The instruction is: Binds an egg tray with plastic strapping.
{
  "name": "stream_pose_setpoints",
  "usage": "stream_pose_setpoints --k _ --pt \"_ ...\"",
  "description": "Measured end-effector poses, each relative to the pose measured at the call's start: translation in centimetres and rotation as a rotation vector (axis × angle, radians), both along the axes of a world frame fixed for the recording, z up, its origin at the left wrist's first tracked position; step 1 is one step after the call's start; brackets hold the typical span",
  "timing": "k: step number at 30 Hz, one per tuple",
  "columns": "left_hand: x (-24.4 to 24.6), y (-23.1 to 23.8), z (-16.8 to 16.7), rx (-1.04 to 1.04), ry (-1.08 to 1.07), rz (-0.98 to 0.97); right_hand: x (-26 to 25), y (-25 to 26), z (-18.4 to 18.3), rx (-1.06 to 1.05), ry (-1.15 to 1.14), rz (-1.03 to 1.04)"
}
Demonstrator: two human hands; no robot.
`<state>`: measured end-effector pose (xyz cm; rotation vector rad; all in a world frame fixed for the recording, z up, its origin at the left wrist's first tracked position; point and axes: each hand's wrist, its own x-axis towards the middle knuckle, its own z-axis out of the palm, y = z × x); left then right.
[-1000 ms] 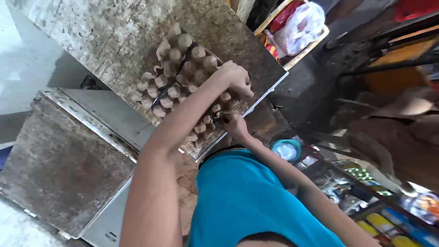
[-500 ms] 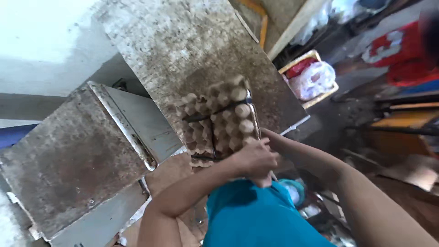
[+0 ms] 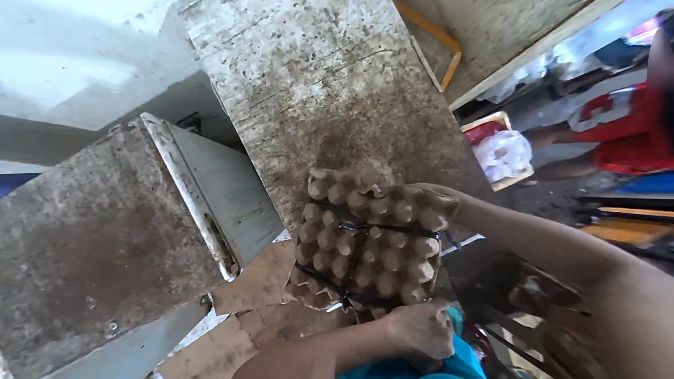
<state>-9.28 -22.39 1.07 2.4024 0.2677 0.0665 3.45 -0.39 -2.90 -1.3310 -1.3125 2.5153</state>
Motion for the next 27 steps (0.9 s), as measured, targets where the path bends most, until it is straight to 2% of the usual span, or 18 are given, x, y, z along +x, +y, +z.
stream_pose_setpoints --k 2,3,5,7,11,13,15,17,19,21,23,25,27 --pt "0.0 -0.1 -0.2 0.035 0.013 -0.013 -1.7 0.6 1.5 -0.116 -0.059 -0.080" --pt "0.0 -0.2 -0.3 0.046 0.008 -0.010 -2.8 1.5 1.4 -0.145 -0.129 -0.046" --pt "0.0 -0.9 -1.0 -0.011 0.000 -0.017 -5.1 4.0 -0.9 -0.168 -0.308 0.148" --pt "-0.4 -1.9 -2.1 -0.074 -0.033 0.002 -6.3 5.4 -2.3 -0.130 -0.402 0.248" --pt "-0.5 -3.0 -3.6 -0.075 -0.052 -0.012 -7.2 5.5 -1.2 0.209 -0.448 0.428" --pt "-0.2 -3.0 -3.7 -0.105 -0.014 -0.026 -8.1 4.9 -0.7 0.527 -0.368 0.536" --pt "0.1 -3.0 -4.1 -0.125 0.058 -0.087 -9.0 4.5 -0.8 0.807 -0.352 0.728" --pt "0.7 -2.8 -4.3 -0.144 0.160 -0.141 -9.6 4.4 0.4 0.925 -0.408 0.862" --pt "1.0 -3.1 -4.7 -0.064 0.192 -0.115 -9.4 4.1 1.7 0.959 -0.399 0.812" --pt "0.9 -3.9 -5.0 0.067 0.056 0.036 -8.7 3.1 3.2 0.941 -0.364 0.730" --pt "0.5 -4.2 -5.1 0.192 -0.198 0.302 -7.9 2.2 4.9 0.907 -0.377 0.712" --pt "-0.7 -3.2 -3.5 0.204 -0.347 0.654 -6.8 1.8 6.4 0.871 -0.361 0.654" --pt "-2.7 0.0 -1.6 0.183 -0.371 1.100 -5.9 1.9 7.5 0.856 -0.254 0.568"
